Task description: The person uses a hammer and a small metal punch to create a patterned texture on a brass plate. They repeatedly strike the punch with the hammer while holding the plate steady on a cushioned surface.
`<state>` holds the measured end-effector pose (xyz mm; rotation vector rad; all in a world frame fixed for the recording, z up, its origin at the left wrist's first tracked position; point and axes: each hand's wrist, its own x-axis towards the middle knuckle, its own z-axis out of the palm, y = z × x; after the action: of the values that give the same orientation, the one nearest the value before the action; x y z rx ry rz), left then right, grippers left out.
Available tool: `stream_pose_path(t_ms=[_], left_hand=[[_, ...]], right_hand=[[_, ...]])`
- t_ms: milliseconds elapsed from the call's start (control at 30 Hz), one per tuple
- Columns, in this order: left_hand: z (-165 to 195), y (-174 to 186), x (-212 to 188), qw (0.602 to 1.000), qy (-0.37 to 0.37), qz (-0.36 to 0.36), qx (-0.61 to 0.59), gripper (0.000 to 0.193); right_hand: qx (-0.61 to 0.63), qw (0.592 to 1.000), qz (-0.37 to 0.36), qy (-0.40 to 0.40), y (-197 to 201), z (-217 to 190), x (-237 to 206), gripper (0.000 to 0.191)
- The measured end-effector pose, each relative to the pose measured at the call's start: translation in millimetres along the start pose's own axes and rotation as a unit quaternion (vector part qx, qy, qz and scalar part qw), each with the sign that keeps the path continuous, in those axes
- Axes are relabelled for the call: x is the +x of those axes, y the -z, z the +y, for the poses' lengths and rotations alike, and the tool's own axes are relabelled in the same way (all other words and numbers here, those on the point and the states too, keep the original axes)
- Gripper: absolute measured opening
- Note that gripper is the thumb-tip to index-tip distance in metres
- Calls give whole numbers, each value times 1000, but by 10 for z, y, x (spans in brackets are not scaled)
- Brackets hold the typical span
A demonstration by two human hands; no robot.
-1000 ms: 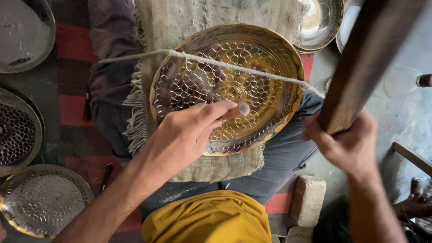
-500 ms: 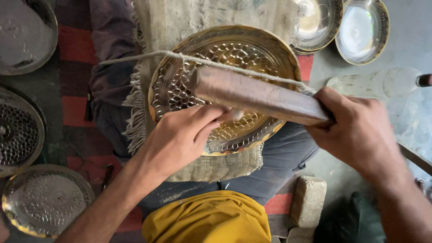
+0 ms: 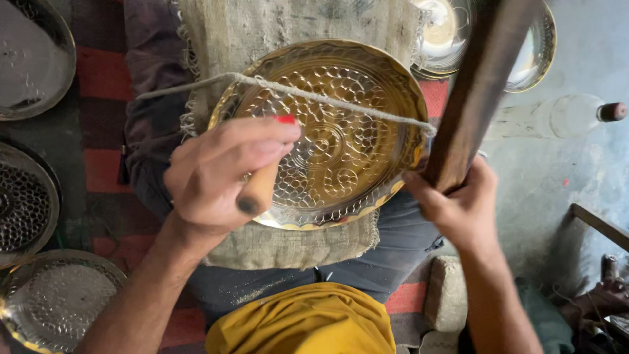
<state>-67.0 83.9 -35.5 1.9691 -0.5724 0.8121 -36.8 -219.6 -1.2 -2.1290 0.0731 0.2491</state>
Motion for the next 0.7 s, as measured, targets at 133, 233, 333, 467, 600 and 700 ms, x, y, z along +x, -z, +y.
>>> stream_pose_path(t_ms=[133, 233, 333, 467, 600, 700], left_hand=[[86, -96, -5, 988, 81, -46, -124, 31], [134, -281, 6, 963, 156, -124, -180, 44], [118, -374, 45, 960, 172, -153, -160, 50], [66, -420, 127, 950, 149, -231, -144, 48], [73, -410, 190, 937, 134, -303, -107, 49], [100, -387, 237, 926, 155, -333, -82, 52]], right_hand=[[14, 994, -7, 112, 167, -181, 187, 22], [8, 995, -4, 98, 273, -168, 282, 15], [26, 996, 0, 87, 319, -51, 265, 19], [257, 962, -59, 73, 260, 125, 145, 17], [223, 963, -128, 79, 348, 193, 114, 19], [2, 967, -92, 236, 529, 204, 140, 10]])
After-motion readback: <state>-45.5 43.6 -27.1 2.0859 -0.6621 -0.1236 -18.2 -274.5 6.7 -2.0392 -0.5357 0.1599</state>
